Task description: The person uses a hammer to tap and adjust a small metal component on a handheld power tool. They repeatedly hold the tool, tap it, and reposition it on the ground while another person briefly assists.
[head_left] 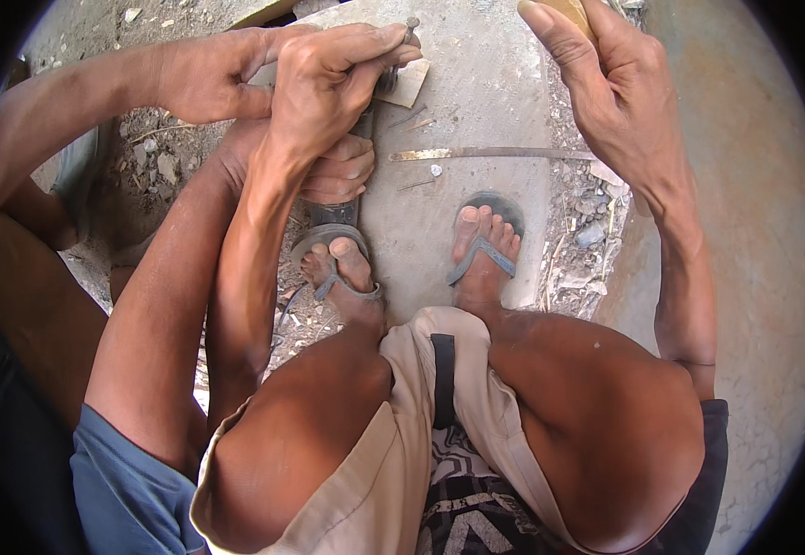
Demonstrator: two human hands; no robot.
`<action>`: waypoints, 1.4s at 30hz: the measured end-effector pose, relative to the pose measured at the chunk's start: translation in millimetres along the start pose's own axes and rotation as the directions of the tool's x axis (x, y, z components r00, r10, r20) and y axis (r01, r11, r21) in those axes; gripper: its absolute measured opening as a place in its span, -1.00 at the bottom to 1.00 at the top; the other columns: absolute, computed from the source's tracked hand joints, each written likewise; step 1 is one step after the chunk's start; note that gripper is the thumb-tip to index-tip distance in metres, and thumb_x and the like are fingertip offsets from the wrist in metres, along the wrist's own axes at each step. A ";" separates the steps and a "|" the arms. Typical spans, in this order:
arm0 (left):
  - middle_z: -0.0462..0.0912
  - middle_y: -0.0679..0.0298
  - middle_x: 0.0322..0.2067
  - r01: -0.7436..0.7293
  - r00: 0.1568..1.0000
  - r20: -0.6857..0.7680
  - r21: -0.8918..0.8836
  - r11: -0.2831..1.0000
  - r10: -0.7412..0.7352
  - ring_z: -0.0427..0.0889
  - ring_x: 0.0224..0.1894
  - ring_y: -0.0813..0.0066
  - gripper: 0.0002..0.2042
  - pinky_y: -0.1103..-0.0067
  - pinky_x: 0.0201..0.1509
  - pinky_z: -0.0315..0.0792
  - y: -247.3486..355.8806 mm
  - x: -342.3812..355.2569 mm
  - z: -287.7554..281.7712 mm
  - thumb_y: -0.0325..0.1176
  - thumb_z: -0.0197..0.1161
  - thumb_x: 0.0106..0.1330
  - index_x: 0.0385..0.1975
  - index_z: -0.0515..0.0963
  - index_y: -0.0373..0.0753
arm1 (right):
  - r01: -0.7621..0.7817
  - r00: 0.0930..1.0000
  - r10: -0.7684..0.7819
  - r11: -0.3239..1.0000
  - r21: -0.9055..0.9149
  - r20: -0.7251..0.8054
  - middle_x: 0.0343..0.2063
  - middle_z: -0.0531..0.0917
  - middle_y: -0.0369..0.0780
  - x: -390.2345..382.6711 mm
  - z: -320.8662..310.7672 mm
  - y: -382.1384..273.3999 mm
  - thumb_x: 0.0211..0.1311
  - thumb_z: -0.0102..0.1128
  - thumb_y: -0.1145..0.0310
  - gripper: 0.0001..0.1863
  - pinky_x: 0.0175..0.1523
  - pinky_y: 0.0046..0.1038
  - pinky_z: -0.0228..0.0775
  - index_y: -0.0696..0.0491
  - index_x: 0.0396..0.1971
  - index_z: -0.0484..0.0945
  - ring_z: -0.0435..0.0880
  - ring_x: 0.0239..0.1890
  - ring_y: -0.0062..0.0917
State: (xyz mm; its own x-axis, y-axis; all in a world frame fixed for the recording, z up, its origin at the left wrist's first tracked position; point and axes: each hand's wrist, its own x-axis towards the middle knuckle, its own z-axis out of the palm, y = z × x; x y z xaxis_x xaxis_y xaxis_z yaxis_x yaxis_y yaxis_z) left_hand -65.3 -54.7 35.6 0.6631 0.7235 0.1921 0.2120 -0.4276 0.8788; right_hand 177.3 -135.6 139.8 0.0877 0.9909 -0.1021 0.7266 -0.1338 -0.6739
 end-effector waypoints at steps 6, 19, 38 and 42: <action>0.84 0.18 -0.33 -0.042 0.999 0.009 -0.024 0.999 0.042 0.82 -0.33 0.43 -0.84 0.58 -0.27 0.68 -0.4 0.5 -1.8 -0.62 0.32 0.31 -0.19 0.78 -0.32 | 0.083 0.995 -0.084 0.996 0.028 0.047 -0.73 0.40 -0.25 -20.4 7.6 -1.4 0.55 0.17 0.24 -0.71 -0.58 -0.42 0.11 0.16 -0.29 0.64 0.28 -0.70 -0.63; 0.84 0.16 -0.31 -0.025 1.000 0.008 -0.021 0.999 0.026 0.84 -0.28 0.40 -0.86 0.55 -0.21 0.70 -1.1 -1.2 -0.8 -0.60 0.34 0.30 -0.20 0.78 -0.32 | 0.190 0.962 -0.120 0.939 0.286 -0.244 -0.70 0.46 -0.42 -3.5 -6.7 -8.3 0.58 0.13 0.27 -0.72 -0.62 -0.49 0.09 0.15 -0.32 0.58 0.30 -0.72 -0.70; 0.78 0.20 -0.45 -0.074 0.993 0.108 0.210 0.975 0.052 0.74 -0.46 0.48 -0.93 0.52 -0.40 0.57 4.1 2.8 -5.2 -0.58 0.37 0.27 -0.30 0.75 -0.35 | 0.025 1.000 -0.026 0.999 -0.045 -0.011 -0.74 0.36 -0.36 -11.5 3.7 3.6 0.55 0.18 0.16 -0.66 -0.60 -0.51 0.06 0.13 -0.35 0.63 0.30 -0.71 -0.72; 0.75 0.19 -0.47 -0.013 1.000 0.022 0.013 1.000 0.012 0.72 -0.45 0.49 -0.94 0.53 -0.40 0.54 -4.9 -2.5 -3.4 -0.59 0.38 0.26 -0.32 0.74 -0.37 | 0.067 0.918 -0.021 0.992 0.103 -0.396 -0.65 0.43 -0.43 7.0 -2.3 -38.5 0.57 0.16 0.29 -0.70 -0.52 -0.56 0.11 0.19 -0.36 0.57 0.30 -0.59 -0.78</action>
State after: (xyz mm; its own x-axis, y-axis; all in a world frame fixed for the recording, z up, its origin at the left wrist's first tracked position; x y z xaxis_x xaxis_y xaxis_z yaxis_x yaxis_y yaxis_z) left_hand -70.5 -52.6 32.3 0.6812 0.7062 0.1932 0.2131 -0.4438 0.8704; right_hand 151.5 -123.4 166.7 0.3350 0.9185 0.2099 0.6571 -0.0681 -0.7507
